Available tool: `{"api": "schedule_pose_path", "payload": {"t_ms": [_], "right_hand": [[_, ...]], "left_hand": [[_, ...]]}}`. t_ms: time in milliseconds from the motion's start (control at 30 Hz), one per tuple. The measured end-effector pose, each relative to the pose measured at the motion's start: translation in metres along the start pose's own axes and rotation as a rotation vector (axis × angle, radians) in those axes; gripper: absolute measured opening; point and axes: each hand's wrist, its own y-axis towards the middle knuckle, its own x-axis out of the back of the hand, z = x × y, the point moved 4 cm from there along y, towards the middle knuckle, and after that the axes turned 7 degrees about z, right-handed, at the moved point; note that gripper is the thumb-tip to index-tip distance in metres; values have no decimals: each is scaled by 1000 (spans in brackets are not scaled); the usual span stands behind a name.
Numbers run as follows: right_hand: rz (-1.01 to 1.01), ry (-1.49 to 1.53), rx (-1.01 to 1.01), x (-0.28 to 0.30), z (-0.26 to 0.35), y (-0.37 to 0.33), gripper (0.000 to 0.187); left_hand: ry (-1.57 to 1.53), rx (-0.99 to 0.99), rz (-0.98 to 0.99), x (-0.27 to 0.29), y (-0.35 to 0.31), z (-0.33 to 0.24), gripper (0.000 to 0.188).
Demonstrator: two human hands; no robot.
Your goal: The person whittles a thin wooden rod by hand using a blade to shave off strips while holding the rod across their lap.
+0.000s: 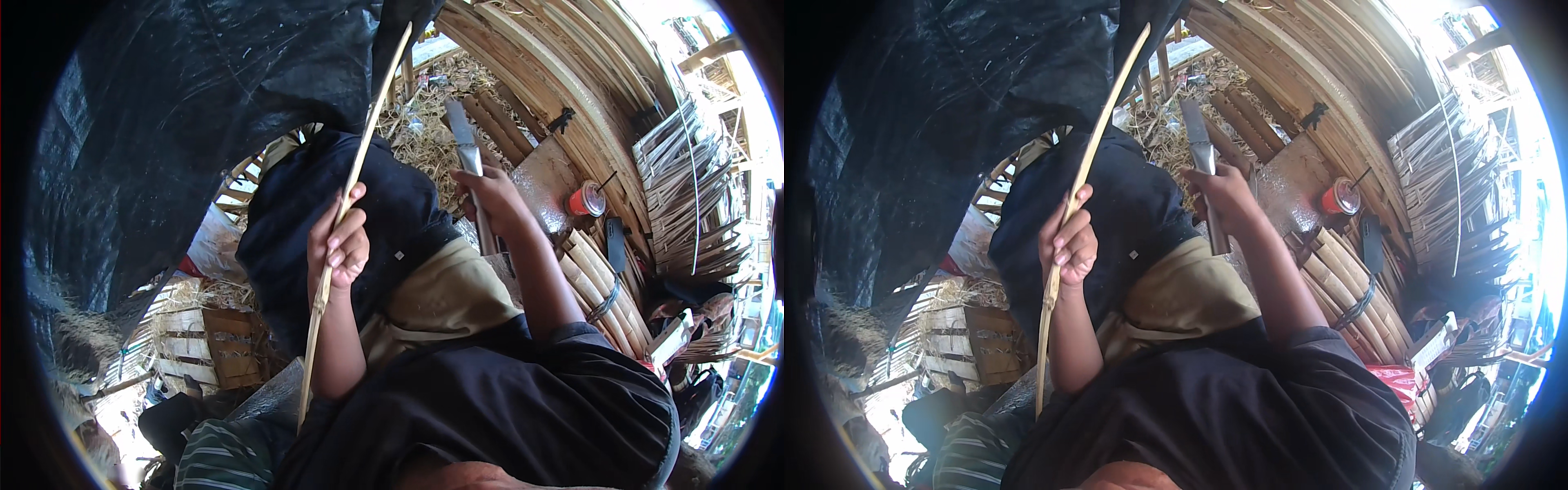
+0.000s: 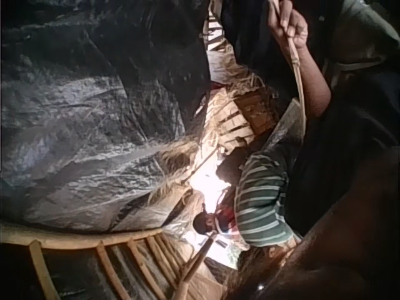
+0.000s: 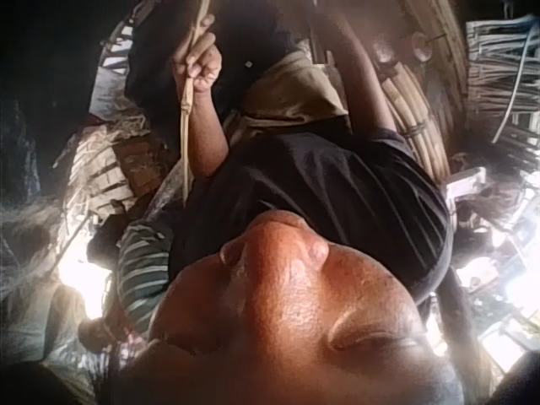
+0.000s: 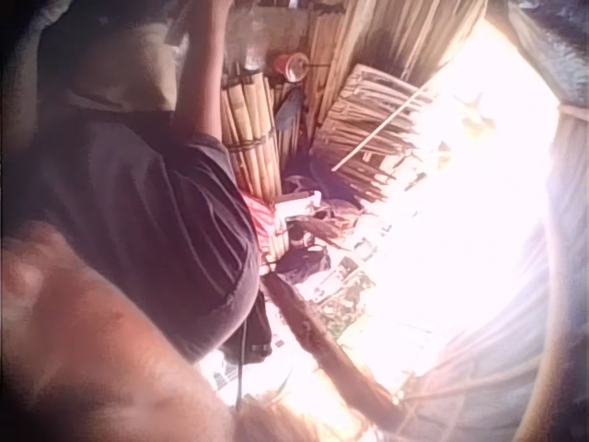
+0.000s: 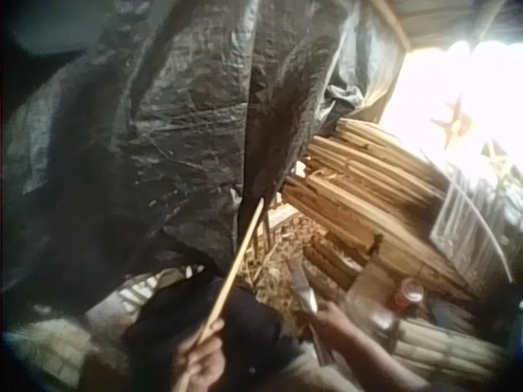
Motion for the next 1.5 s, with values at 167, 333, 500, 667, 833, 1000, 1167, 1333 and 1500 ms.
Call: {"api": "schedule_pose_path", "payload": {"t_ms": [167, 333, 500, 667, 833, 1000, 1167, 1333, 1500], "right_hand": [[-9, 53, -84, -21, 6, -6, 42], [66, 562, 67, -26, 1, -6, 47], [-64, 506, 170, -12, 8, -13, 33], [-146, 483, 179, -1, 0, -3, 20], [-201, 658, 180, 24, -7, 27, 17], [-170, 679, 102, 41, -27, 53, 17], [-183, 536, 20, 50, -44, 68, 23], [-224, 400, -37, 53, -53, 76, 37], [-306, 405, 10, 51, -48, 63, 27]], "left_hand": [[82, 187, 57, 0, 5, 37, 22], [124, 288, -58, 19, 18, 62, 23], [354, 270, -305, 25, 22, 70, 26], [286, 369, -281, 29, 24, 77, 34], [-116, 381, -81, 27, 18, 66, 39], [-325, 304, -19, 19, 21, 56, 54], [-349, 300, -118, 23, 23, 51, 57], [-261, 297, -153, 24, 30, 62, 53], [-124, 317, -232, 17, 31, 69, 53]]}}
